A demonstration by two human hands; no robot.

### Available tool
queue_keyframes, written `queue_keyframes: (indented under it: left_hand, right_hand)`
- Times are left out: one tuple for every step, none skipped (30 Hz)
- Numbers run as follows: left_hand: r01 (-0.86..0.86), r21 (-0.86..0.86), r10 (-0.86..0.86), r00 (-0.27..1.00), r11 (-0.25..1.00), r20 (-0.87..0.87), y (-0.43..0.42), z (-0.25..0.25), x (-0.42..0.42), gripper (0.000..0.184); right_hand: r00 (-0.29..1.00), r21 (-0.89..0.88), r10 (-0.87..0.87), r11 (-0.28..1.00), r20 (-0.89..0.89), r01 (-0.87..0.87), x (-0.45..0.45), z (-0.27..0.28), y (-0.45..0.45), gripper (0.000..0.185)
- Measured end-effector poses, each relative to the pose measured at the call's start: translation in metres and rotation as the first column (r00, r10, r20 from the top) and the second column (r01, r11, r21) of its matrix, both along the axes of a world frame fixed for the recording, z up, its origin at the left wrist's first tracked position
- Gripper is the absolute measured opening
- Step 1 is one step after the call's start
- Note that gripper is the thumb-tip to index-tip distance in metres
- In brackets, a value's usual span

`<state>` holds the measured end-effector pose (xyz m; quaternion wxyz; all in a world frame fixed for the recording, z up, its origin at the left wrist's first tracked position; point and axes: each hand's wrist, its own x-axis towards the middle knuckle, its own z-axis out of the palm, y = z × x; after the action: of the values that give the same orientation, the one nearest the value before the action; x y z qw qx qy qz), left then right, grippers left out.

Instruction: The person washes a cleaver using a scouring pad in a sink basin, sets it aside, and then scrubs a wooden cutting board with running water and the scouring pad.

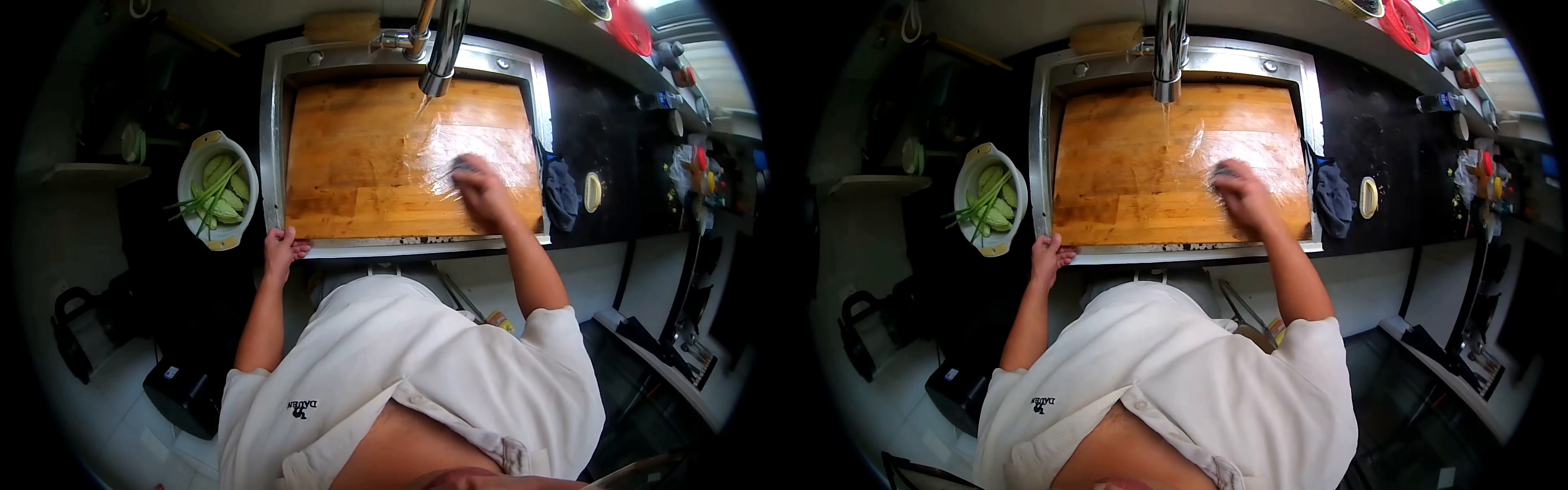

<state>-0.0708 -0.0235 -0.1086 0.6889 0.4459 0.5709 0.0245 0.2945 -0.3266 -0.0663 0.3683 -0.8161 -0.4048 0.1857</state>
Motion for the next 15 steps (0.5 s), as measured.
queue_keyframes:
  left_hand:
    - [-0.001, -0.001, 0.001, 1.000, 1.000, -0.003, 0.000, 0.001, 0.000, 0.026]
    - [-0.001, -0.001, 0.001, 1.000, 1.000, -0.005, 0.000, 0.002, 0.001, 0.026]
    - [-0.001, -0.002, 0.001, 1.000, 1.000, -0.008, 0.000, 0.003, 0.002, 0.026]
    - [-0.004, -0.001, 0.004, 1.000, 1.000, -0.002, -0.001, 0.002, 0.002, 0.026]
    - [-0.003, -0.002, 0.003, 1.000, 1.000, 0.003, 0.000, 0.002, 0.000, 0.026]
    - [0.002, -0.003, -0.002, 1.000, 1.000, 0.009, 0.001, 0.001, 0.000, 0.026]
    - [0.004, 0.000, -0.004, 1.000, 1.000, 0.003, 0.001, 0.000, 0.001, 0.026]
    - [0.003, 0.005, -0.003, 1.000, 1.000, -0.001, 0.001, -0.002, 0.000, 0.026]
    - [0.002, 0.010, -0.002, 1.000, 1.000, -0.007, 0.000, -0.002, 0.000, 0.025]
    - [0.000, 0.009, 0.000, 1.000, 1.000, -0.004, -0.001, 0.003, 0.002, 0.025]
    - [0.002, 0.008, -0.002, 1.000, 1.000, -0.005, -0.001, 0.004, 0.003, 0.025]
    - [0.003, 0.008, -0.003, 1.000, 1.000, -0.005, -0.001, 0.004, 0.003, 0.025]
    - [0.004, 0.007, -0.004, 1.000, 1.000, -0.008, -0.001, 0.004, 0.003, 0.025]
    - [-0.004, 0.012, 0.004, 1.000, 1.000, -0.008, -0.001, 0.006, 0.005, 0.025]
    - [-0.004, 0.016, 0.004, 1.000, 1.000, -0.005, -0.002, 0.006, 0.005, 0.025]
  right_hand:
    - [0.978, 0.015, -0.188, 0.982, 0.090, 0.187, 0.014, -0.020, -0.014, 0.017]
    - [0.942, 0.041, -0.283, 0.959, 0.182, 0.280, 0.025, -0.027, -0.017, 0.018]
    - [0.888, 0.075, -0.375, 0.927, 0.268, 0.368, 0.034, -0.029, -0.015, 0.018]
    - [0.838, 0.041, -0.394, 0.911, 0.378, 0.410, 0.031, -0.038, -0.006, 0.020]
    - [0.816, 0.009, -0.428, 0.887, 0.389, 0.461, 0.021, -0.036, 0.014, 0.019]
    - [0.853, 0.040, -0.503, 0.864, 0.139, 0.502, -0.001, -0.018, 0.042, 0.017]
    - [0.870, 0.036, -0.467, 0.883, 0.155, 0.468, -0.022, -0.020, 0.064, 0.016]
    - [0.931, 0.099, -0.342, 0.938, 0.126, 0.331, -0.042, -0.028, 0.083, 0.016]
    - [0.975, 0.092, -0.200, 0.977, 0.095, 0.192, -0.068, -0.013, 0.101, 0.015]
    - [0.965, 0.093, -0.039, 0.996, 0.261, 0.015, -0.088, -0.022, 0.112, 0.016]
    - [0.966, 0.102, 0.021, 0.994, 0.256, -0.049, -0.116, -0.030, 0.122, 0.018]
    - [0.975, 0.081, 0.130, 0.986, 0.180, -0.146, -0.134, -0.034, 0.126, 0.026]
    - [0.959, 0.060, 0.210, 0.973, 0.188, -0.225, -0.140, -0.021, 0.123, 0.029]
    - [0.963, 0.047, 0.185, 0.979, 0.198, -0.198, -0.139, -0.018, 0.113, 0.027]
    - [0.965, 0.035, 0.160, 0.985, 0.209, -0.171, -0.135, -0.015, 0.100, 0.025]
